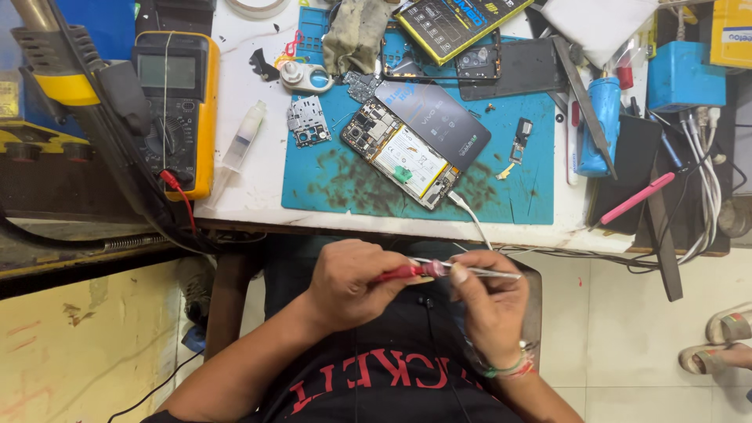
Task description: The person uses a screwdriver and tweezers to disassemble and manipulate internal components of a mobile phone on a workbench, handling a small circuit board and the phone's battery area.
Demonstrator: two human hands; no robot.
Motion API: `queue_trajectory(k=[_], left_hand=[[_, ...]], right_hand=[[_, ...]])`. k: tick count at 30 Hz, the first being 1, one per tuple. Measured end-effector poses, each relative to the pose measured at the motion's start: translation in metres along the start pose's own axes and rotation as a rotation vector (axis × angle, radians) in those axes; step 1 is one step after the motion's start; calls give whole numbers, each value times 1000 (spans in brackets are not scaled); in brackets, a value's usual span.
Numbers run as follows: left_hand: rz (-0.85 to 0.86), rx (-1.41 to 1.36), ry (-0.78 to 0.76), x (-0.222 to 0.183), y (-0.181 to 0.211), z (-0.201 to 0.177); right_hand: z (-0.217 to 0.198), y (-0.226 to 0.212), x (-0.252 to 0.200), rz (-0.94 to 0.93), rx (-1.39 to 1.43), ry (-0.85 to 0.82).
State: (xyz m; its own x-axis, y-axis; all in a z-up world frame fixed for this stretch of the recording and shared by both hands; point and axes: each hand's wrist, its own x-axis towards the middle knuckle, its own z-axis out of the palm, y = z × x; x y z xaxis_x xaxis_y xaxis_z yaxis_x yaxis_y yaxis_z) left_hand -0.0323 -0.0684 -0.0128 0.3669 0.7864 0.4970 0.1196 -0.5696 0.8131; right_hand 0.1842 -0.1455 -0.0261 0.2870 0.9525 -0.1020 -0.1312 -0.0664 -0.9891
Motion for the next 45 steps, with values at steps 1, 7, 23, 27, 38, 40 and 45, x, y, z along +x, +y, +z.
queue_trajectory(k=[1, 7, 23, 27, 38, 40, 45], left_hand=[[9, 7, -13, 1, 0, 2], [-9, 38, -10, 4, -3, 0], [-241, 1020, 121, 26, -31, -89], [-224, 1063, 120, 24, -35, -85], [-94, 652, 9, 56, -38, -36], [-126, 720, -14, 58, -39, -32], [-155, 776, -42, 55, -41, -31]], right_hand=[[4, 3, -2, 0, 46, -15], [-4, 0, 7, -12, 267, 117], [28, -58, 65, -339, -564, -190], [43, -77, 116, -385, -913, -331], [92, -95, 208, -632, -1308, -860], [95, -100, 212, -628, -1387, -879], [103, -109, 226, -646, -1421, -1007]])
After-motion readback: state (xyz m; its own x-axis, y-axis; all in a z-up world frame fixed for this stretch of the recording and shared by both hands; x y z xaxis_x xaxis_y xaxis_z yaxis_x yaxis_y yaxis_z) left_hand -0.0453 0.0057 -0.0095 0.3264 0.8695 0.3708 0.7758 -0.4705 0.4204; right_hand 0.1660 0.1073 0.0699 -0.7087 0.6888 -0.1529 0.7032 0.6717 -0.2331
